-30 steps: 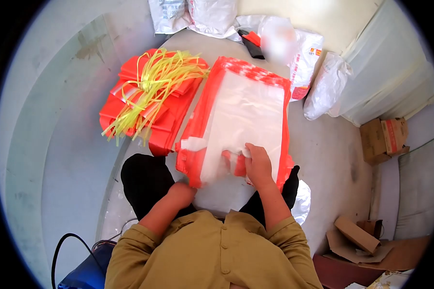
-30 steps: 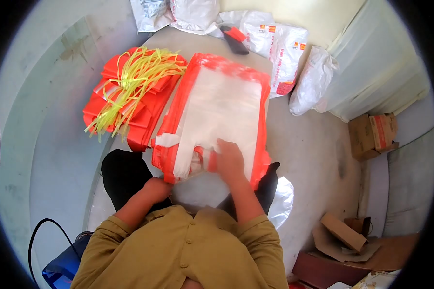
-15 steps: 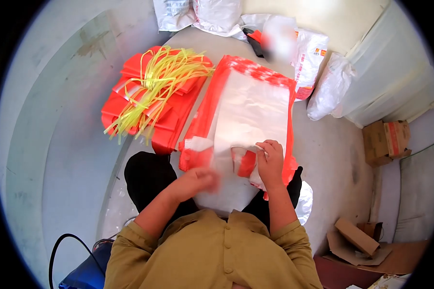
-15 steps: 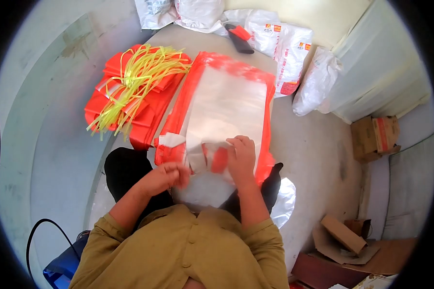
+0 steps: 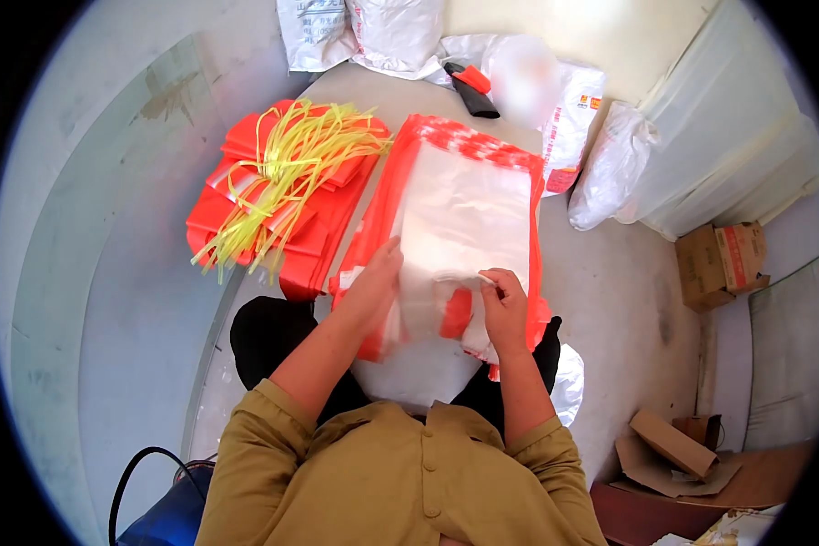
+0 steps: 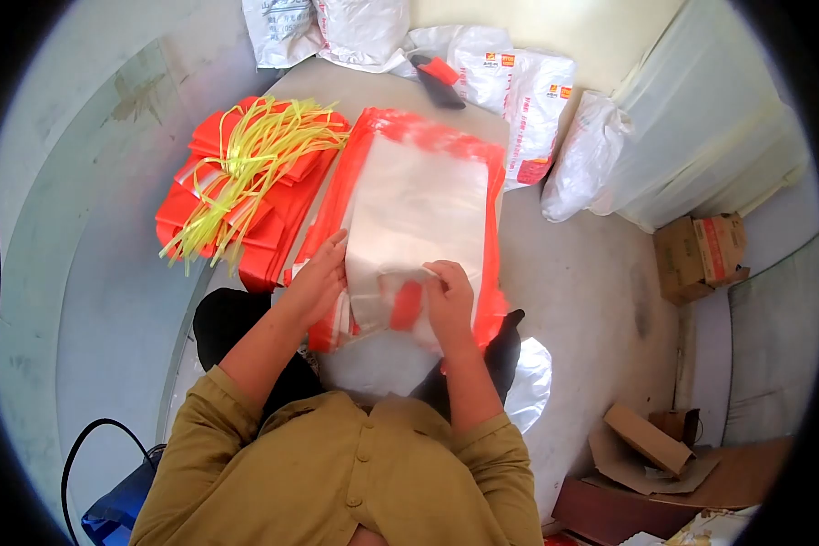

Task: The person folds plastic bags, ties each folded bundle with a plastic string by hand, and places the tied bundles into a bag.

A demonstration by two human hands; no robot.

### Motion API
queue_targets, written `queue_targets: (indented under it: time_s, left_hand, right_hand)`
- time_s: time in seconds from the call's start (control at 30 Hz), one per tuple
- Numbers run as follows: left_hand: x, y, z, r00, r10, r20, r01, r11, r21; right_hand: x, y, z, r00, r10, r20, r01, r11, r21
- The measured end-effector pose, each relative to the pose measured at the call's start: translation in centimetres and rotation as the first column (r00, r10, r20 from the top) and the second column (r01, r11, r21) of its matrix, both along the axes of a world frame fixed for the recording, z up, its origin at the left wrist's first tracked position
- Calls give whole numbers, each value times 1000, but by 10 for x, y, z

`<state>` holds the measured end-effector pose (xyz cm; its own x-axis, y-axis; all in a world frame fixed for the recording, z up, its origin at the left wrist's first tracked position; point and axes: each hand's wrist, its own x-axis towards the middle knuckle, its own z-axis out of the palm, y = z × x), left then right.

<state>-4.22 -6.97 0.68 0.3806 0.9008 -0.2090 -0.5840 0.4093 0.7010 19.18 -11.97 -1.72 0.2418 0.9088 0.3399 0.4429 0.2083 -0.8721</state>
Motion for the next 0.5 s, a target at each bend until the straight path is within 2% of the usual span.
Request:
queue_targets:
  time_s: [0.1,0.2,0.3,0.4,0.5]
  left_hand:
    - [-1,4,-9,997,-13,-71,6,996,-87]
    - [-6,2,-31,932,-55,-360,65,998,17]
    - [-10,-6,-39,903,-17,-430,101,980,172]
    - [-5,-5,-59,821,88,-565,110,945,307]
    - [-2,-7,-53,781,95,-618,157,927,341]
  right_hand:
    - [0,-1,1,1000,-14,-16,14,999,-30]
    - [-1,-7,-4,999,-15,-42,13,998,-61]
    - [0,-16,-17,997,21,-73,-27,996,-86]
    - [7,-19,-33,996,52,-73,-57,996,-68]
    - [7,-20,-30,996,48,-69,-50,998,-35]
